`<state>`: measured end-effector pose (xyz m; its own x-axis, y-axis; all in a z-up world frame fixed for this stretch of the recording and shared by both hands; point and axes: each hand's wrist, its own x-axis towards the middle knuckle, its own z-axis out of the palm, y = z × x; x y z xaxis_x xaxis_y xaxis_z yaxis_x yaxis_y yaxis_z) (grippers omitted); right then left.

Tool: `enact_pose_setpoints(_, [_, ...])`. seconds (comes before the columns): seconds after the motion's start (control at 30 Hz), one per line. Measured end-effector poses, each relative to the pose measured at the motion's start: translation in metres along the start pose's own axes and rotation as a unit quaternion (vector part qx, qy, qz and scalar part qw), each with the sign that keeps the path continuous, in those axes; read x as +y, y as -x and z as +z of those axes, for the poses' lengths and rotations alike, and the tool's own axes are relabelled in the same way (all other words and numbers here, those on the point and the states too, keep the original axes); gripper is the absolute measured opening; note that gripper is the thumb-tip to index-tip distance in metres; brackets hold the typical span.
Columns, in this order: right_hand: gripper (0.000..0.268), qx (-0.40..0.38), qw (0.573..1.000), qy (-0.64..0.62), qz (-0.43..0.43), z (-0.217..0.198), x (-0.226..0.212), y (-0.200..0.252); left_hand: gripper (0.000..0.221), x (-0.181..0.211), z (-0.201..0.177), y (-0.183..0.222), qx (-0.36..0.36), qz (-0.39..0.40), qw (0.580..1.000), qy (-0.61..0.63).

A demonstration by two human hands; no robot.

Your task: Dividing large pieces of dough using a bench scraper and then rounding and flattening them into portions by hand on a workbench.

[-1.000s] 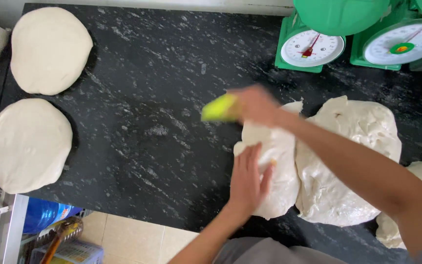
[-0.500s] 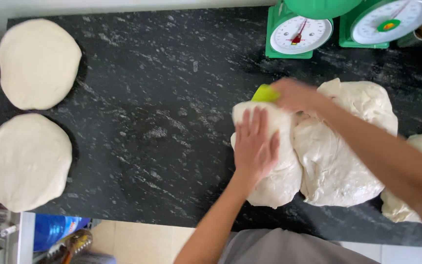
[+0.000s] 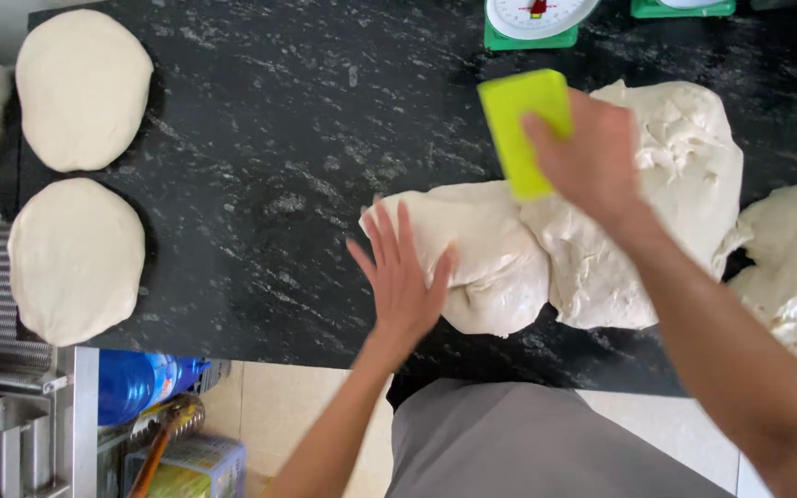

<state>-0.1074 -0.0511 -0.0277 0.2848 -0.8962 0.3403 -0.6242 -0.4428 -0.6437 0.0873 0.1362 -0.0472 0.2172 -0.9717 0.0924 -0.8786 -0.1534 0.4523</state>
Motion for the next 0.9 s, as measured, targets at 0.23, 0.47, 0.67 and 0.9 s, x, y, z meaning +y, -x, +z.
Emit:
enact_pose_setpoints(0.23, [0.032, -0.155, 0.953, 0.243, 0.093, -0.039, -0.030, 0.041, 0.087, -0.047, -0.007, -0.113, -0.266, 0.245, 0.931, 0.057])
enact_pose_setpoints(0.47, [0.033, -0.150, 0.944, 0.268, 0.122, 0.033, 0.010, 0.047, 0.098, -0.072, -0.003, -0.104, -0.255, 0.256, 0.924, 0.122])
enact_pose_setpoints(0.67, [0.039, -0.251, 0.924, 0.236, 0.166, 0.081, 0.020, 0.047, 0.092, -0.089, -0.009, -0.053, -0.177, 0.256, 0.943, 0.120])
enact_pose_setpoints(0.9, [0.034, -0.182, 0.961, 0.142, 0.154, 0.097, -0.015, 0.091, 0.079, -0.109, -0.032, 0.026, -0.033, 0.239, 0.962, 0.125])
